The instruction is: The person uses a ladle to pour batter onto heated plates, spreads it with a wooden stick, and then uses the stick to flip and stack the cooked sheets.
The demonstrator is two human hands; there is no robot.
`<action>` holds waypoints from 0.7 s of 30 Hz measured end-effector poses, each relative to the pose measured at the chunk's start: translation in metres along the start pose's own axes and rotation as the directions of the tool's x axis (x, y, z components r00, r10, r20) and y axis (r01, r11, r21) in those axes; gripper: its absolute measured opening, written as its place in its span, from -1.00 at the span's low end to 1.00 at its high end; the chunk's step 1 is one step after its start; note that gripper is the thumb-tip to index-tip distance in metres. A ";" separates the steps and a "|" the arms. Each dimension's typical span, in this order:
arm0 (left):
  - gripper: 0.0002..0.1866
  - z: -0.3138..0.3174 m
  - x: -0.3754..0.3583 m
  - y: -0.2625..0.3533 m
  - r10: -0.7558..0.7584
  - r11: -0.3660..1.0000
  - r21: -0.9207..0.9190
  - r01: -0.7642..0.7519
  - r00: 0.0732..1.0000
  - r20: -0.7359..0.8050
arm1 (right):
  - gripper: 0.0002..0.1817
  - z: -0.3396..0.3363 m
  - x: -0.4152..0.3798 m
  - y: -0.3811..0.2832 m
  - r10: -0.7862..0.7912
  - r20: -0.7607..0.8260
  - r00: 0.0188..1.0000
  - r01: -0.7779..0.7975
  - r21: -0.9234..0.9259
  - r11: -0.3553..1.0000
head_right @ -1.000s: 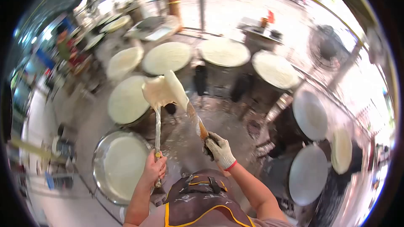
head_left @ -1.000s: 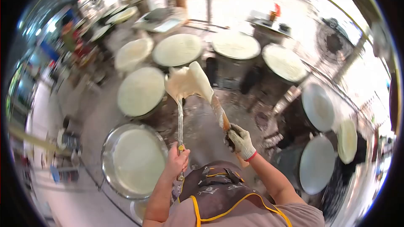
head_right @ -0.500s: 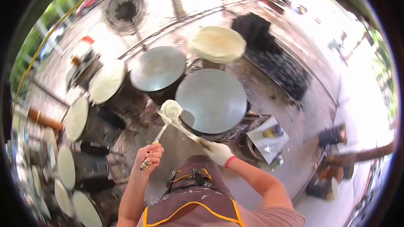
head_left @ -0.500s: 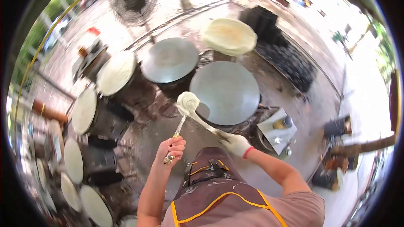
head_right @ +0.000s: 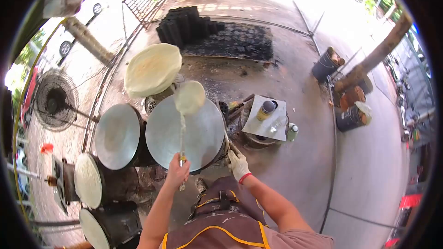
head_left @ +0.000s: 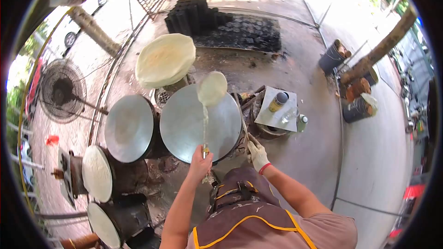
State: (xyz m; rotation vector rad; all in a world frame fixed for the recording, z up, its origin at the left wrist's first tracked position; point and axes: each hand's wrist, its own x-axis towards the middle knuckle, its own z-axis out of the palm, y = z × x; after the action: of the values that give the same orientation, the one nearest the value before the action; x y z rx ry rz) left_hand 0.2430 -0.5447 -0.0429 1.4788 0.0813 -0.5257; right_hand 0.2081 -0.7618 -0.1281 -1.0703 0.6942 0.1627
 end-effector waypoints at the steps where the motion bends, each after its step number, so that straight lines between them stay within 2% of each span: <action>1: -0.86 -0.006 0.016 -0.009 -0.015 0.996 0.083 0.015 1.000 0.006 | -0.57 0.009 0.006 0.011 -0.017 -0.076 0.997 0.023 0.070 0.997; 2: -0.82 -0.015 0.033 -0.024 -0.047 0.983 0.178 0.042 0.999 0.019 | -0.58 0.018 0.010 0.022 -0.054 -0.142 0.988 0.070 0.113 0.991; 4: -0.74 -0.035 0.061 -0.059 -0.107 0.929 0.359 0.088 0.994 0.032 | -0.59 0.026 0.024 0.059 -0.182 -0.238 0.954 0.189 0.010 0.982; 5: -0.73 -0.045 0.070 -0.072 0.021 0.866 0.500 -0.035 0.999 0.035 | -0.60 0.029 0.025 0.075 -0.245 -0.279 0.928 0.241 -0.048 0.969; 6: -0.73 -0.054 0.078 -0.083 0.153 0.767 0.623 -0.155 0.987 0.058 | -0.61 0.033 0.018 0.085 -0.430 -0.308 0.849 0.224 -0.527 0.820; 7: -0.72 -0.060 0.084 -0.082 0.281 0.635 0.726 -0.264 0.954 0.101 | -0.60 0.036 0.011 0.089 -0.449 -0.309 0.838 0.182 -0.618 0.765; 9: -0.73 -0.072 0.095 -0.068 0.176 0.576 0.798 -0.178 0.980 0.091 | -0.60 0.039 -0.002 0.093 -0.482 -0.304 0.822 0.085 -0.771 0.631; 10: -0.73 -0.078 0.100 -0.060 0.127 0.541 0.830 -0.135 0.989 0.078 | -0.57 0.040 -0.001 0.094 -0.385 -0.354 0.852 0.039 -0.691 0.722; 11: -0.74 -0.086 0.106 -0.058 0.131 0.504 0.853 -0.136 0.988 0.079 | -0.57 0.048 0.002 0.095 -0.362 -0.370 0.856 0.034 -0.657 0.753; 13: -0.76 -0.104 0.123 -0.057 0.148 0.428 0.893 -0.141 0.985 0.084 | -0.57 0.084 0.011 0.073 -0.320 -0.396 0.861 0.033 -0.584 0.811; 14: -0.77 -0.113 0.130 -0.057 0.164 0.407 0.899 -0.163 0.981 0.103 | -0.60 0.097 0.023 0.065 -0.331 -0.354 0.875 0.044 -0.621 0.782; 16: -0.78 -0.132 0.139 -0.057 0.192 0.366 0.909 -0.200 0.972 0.136 | -0.61 0.096 0.039 0.065 -0.168 -0.296 0.940 0.112 -0.197 0.974; 17: -0.79 -0.141 0.141 -0.055 0.185 0.346 0.920 -0.185 0.975 0.127 | -0.62 0.096 0.048 0.069 -0.106 -0.233 0.967 0.118 0.038 0.992; 18: -0.79 -0.149 0.142 -0.051 0.180 0.326 0.930 -0.171 0.977 0.117 | -0.67 0.086 0.046 0.081 -0.281 -0.328 0.902 0.224 -0.200 0.954; 21: -0.80 -0.160 0.137 -0.037 0.200 0.271 0.948 -0.168 0.973 0.116 | -0.64 0.094 0.044 0.127 -0.318 -0.543 0.778 0.248 -0.200 0.948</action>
State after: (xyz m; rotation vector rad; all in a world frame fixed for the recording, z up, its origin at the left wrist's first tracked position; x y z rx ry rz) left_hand 0.3921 -0.4305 -0.1450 2.6803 -0.5002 -0.3360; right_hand 0.2275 -0.6285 -0.2214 -1.3411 1.0573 -0.4075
